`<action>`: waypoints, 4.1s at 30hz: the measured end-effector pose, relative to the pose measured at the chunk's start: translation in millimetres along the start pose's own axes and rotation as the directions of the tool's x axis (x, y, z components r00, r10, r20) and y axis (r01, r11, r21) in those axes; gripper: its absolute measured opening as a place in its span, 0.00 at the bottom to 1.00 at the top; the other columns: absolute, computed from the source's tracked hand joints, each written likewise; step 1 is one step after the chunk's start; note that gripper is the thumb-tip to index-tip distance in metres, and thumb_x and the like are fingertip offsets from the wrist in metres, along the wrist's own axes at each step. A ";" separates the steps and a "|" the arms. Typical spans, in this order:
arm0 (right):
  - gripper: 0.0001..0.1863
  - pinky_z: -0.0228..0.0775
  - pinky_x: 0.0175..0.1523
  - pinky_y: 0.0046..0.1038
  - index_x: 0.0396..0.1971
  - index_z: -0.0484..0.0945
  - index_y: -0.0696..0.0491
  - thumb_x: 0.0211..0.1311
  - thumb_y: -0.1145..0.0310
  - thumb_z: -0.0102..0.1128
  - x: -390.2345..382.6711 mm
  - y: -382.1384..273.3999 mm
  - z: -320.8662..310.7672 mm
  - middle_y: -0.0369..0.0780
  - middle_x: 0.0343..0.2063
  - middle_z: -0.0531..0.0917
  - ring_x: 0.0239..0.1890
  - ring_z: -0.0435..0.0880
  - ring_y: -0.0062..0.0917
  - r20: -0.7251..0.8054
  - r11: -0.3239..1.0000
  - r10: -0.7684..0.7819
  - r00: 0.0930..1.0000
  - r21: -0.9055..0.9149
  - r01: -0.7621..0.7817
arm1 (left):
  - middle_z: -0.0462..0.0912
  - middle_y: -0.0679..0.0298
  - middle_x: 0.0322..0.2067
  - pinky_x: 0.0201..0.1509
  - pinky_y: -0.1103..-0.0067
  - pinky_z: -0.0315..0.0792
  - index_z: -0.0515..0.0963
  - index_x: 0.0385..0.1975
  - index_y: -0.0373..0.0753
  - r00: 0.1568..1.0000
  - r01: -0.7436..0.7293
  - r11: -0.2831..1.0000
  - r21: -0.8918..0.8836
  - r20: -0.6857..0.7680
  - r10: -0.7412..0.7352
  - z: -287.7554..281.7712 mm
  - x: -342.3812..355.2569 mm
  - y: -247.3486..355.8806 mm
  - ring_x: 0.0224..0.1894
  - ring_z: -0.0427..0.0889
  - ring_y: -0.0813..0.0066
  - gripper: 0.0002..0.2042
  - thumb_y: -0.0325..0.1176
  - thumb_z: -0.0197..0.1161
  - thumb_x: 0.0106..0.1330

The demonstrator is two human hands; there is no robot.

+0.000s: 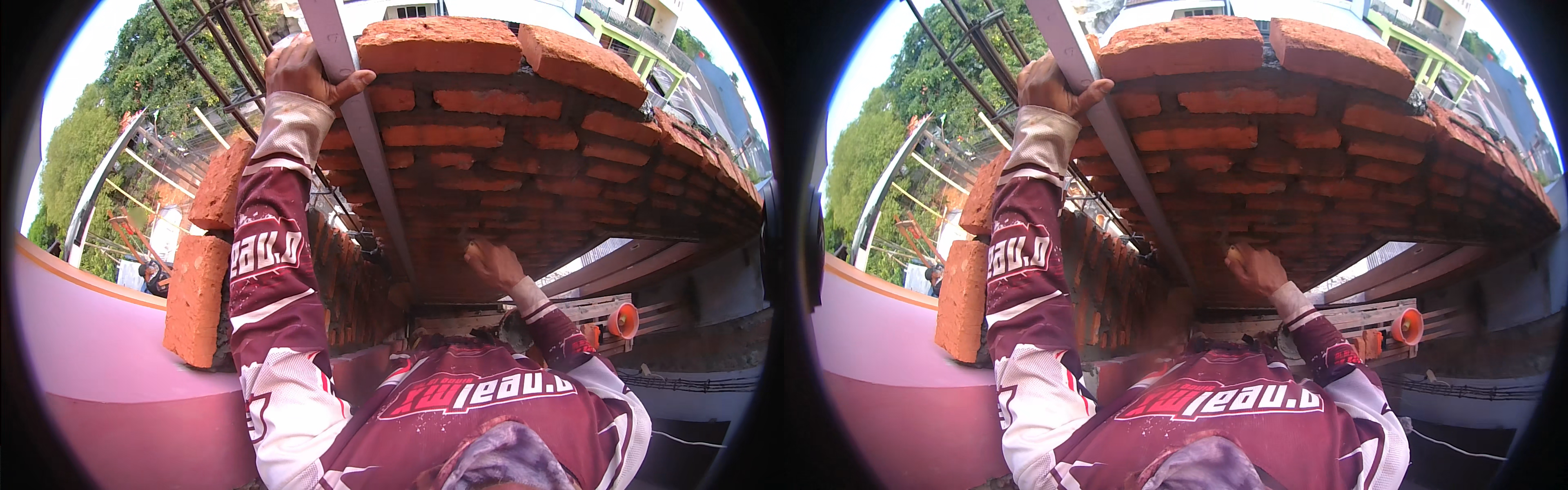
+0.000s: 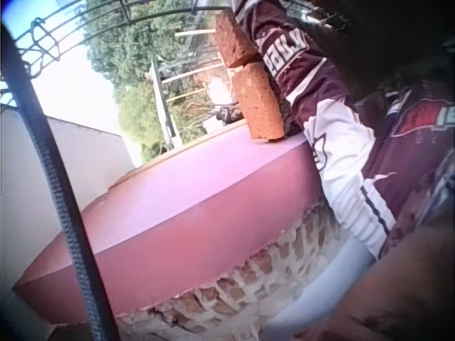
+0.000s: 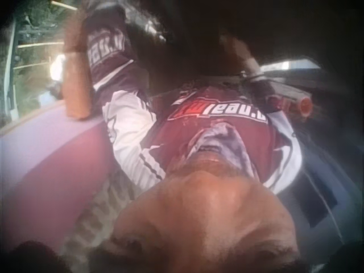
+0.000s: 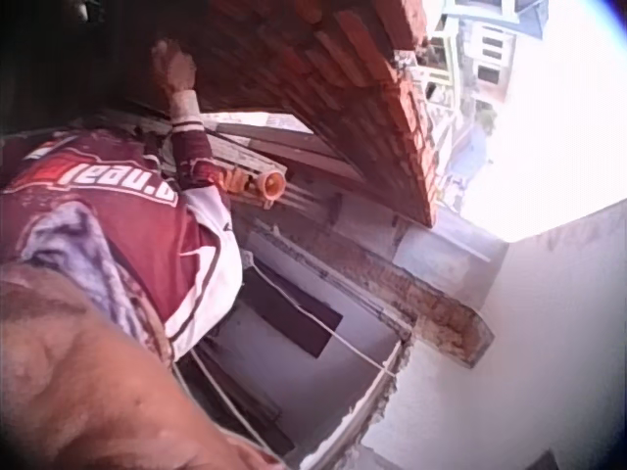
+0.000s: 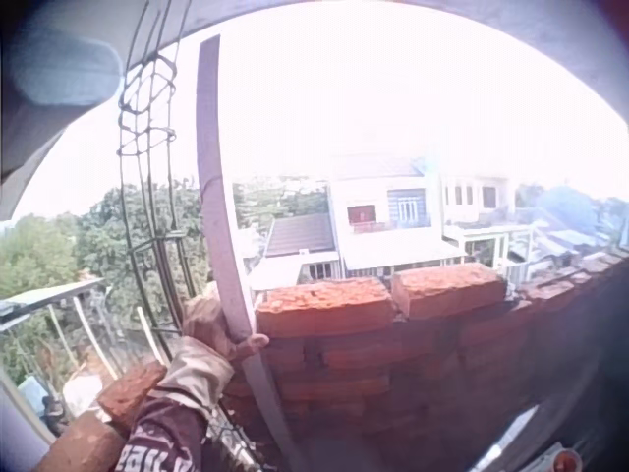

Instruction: The person builds a brick wall by applying mortar with a trowel, placing bricks, and tapping them into alignment. The person repeatedly scoops mortar from a bucket, spreads it on the wall, and adjusts bricks to maintain a level course.

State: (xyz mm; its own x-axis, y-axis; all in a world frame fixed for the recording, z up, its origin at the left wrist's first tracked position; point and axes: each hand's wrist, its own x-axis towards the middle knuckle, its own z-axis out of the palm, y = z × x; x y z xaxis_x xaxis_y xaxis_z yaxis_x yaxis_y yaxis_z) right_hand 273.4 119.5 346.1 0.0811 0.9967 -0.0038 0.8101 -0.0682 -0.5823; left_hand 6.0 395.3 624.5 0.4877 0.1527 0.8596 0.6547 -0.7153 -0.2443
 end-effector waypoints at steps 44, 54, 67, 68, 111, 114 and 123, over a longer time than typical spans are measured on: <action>0.31 0.75 0.57 0.47 0.55 0.78 0.55 0.64 0.45 0.61 -74.3 62.5 133.8 0.56 0.46 0.85 0.52 0.84 0.52 0.451 0.946 0.285 0.845 0.011 -0.325 | 0.85 0.53 0.54 0.63 0.67 0.75 0.83 0.55 0.44 -0.208 0.936 0.300 0.182 0.976 0.058 57.3 -498.7 312.0 0.58 0.83 0.55 0.29 0.53 0.74 0.56; 0.32 0.75 0.52 0.51 0.55 0.75 0.53 0.65 0.40 0.59 -81.3 -2.8 143.8 0.57 0.44 0.85 0.49 0.84 0.56 0.266 0.947 0.300 0.916 0.035 -0.320 | 0.88 0.52 0.47 0.56 0.69 0.80 0.82 0.54 0.36 -0.024 0.990 0.141 0.007 0.993 0.120 66.9 -501.8 310.9 0.51 0.87 0.61 0.27 0.48 0.73 0.58; 0.31 0.75 0.53 0.51 0.58 0.73 0.52 0.66 0.44 0.60 -103.9 44.2 102.2 0.57 0.45 0.85 0.48 0.84 0.56 0.312 0.957 0.237 0.920 0.085 -0.276 | 0.84 0.62 0.49 0.51 0.68 0.81 0.75 0.62 0.41 -0.098 0.785 -0.511 0.350 0.885 0.455 57.1 -442.8 350.6 0.49 0.86 0.67 0.22 0.40 0.67 0.70; 0.31 0.76 0.52 0.51 0.59 0.72 0.52 0.66 0.45 0.61 -105.5 46.1 96.3 0.57 0.44 0.85 0.47 0.84 0.56 0.305 0.960 0.222 0.926 0.098 -0.262 | 0.83 0.62 0.52 0.56 0.67 0.79 0.74 0.62 0.41 -0.055 0.677 -0.620 0.396 0.868 0.494 54.4 -436.7 351.5 0.51 0.84 0.67 0.22 0.39 0.66 0.71; 0.15 0.72 0.52 0.27 0.56 0.79 0.59 0.79 0.68 0.52 -42.4 158.4 -453.0 0.42 0.41 0.82 0.43 0.81 0.29 -0.638 0.844 -0.526 0.562 -0.472 0.255 | 0.84 0.60 0.38 0.34 0.74 0.84 0.71 0.59 0.37 -0.031 0.568 -0.508 -0.648 0.600 -0.800 -7.2 -231.1 399.8 0.30 0.88 0.70 0.20 0.31 0.67 0.70; 0.13 0.72 0.50 0.27 0.54 0.80 0.59 0.75 0.73 0.55 -50.7 82.3 -410.1 0.43 0.39 0.81 0.41 0.81 0.30 -0.566 0.868 -0.494 0.660 -0.369 0.333 | 0.83 0.61 0.32 0.32 0.72 0.83 0.76 0.53 0.37 0.048 0.443 -0.485 -0.754 0.560 -0.827 -1.8 -207.2 376.2 0.27 0.86 0.69 0.14 0.33 0.66 0.71; 0.09 0.72 0.43 0.30 0.46 0.81 0.60 0.70 0.73 0.59 18.3 -75.7 -356.9 0.45 0.33 0.80 0.35 0.81 0.33 -0.456 0.790 -0.613 0.645 -0.372 0.487 | 0.75 0.65 0.18 0.23 0.74 0.74 0.77 0.34 0.38 -0.045 0.356 -0.734 -0.579 0.774 -0.632 7.3 -227.5 344.4 0.17 0.77 0.71 0.12 0.38 0.70 0.68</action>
State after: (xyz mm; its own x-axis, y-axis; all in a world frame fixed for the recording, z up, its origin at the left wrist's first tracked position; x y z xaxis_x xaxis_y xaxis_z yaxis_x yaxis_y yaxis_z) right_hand 420.9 127.1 680.3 -0.1797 0.6650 0.7249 0.8956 0.4155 -0.1591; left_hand 124.7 119.2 341.6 0.0111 0.9728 -0.2315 -0.6412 0.1846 0.7449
